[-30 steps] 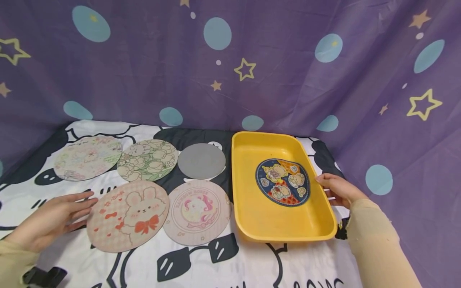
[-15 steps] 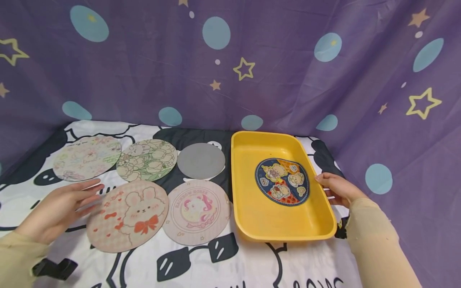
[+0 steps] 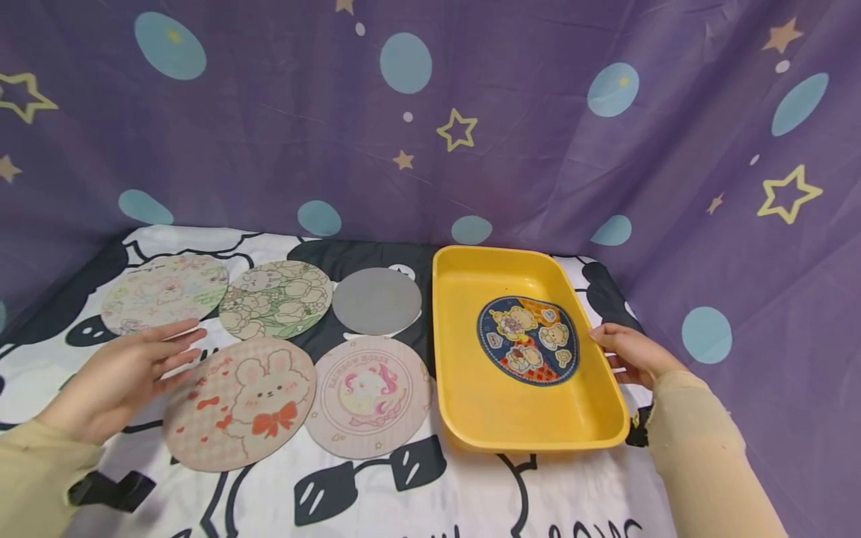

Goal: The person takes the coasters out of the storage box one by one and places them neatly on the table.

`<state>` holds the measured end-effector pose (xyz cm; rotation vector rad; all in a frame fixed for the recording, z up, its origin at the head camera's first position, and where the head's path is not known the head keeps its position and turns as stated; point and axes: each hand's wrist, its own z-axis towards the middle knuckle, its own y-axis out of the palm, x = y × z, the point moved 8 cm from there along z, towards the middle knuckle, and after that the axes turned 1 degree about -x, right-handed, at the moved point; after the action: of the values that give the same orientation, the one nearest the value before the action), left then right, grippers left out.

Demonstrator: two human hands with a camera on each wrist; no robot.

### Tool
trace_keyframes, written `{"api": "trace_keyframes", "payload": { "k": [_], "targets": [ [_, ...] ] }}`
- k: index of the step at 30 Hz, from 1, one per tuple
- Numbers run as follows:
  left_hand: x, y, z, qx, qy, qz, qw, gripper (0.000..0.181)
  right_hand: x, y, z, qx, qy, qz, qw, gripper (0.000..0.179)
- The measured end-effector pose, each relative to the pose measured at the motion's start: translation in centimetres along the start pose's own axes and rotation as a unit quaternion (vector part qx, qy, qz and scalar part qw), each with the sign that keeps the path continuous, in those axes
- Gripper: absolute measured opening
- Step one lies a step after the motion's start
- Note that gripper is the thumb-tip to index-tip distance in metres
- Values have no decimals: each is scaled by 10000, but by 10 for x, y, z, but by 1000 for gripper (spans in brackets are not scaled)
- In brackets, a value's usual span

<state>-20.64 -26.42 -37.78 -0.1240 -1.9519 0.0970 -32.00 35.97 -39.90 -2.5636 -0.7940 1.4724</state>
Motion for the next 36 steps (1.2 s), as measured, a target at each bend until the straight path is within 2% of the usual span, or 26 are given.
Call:
{"api": "trace_keyframes", "payload": {
  "k": [12, 26, 36],
  "targets": [
    [19, 16, 5, 18, 355, -177, 9992, 65, 2, -1, 1, 28, 11, 8, 10000, 21],
    [40, 37, 8, -154, 552, -448, 9973, 64, 2, -1, 0, 19, 2, 19, 10000, 22],
    [48, 53, 9, -196, 564, -706, 9957, 61, 1, 0, 1, 13, -17, 19, 10000, 22]
  ]
}}
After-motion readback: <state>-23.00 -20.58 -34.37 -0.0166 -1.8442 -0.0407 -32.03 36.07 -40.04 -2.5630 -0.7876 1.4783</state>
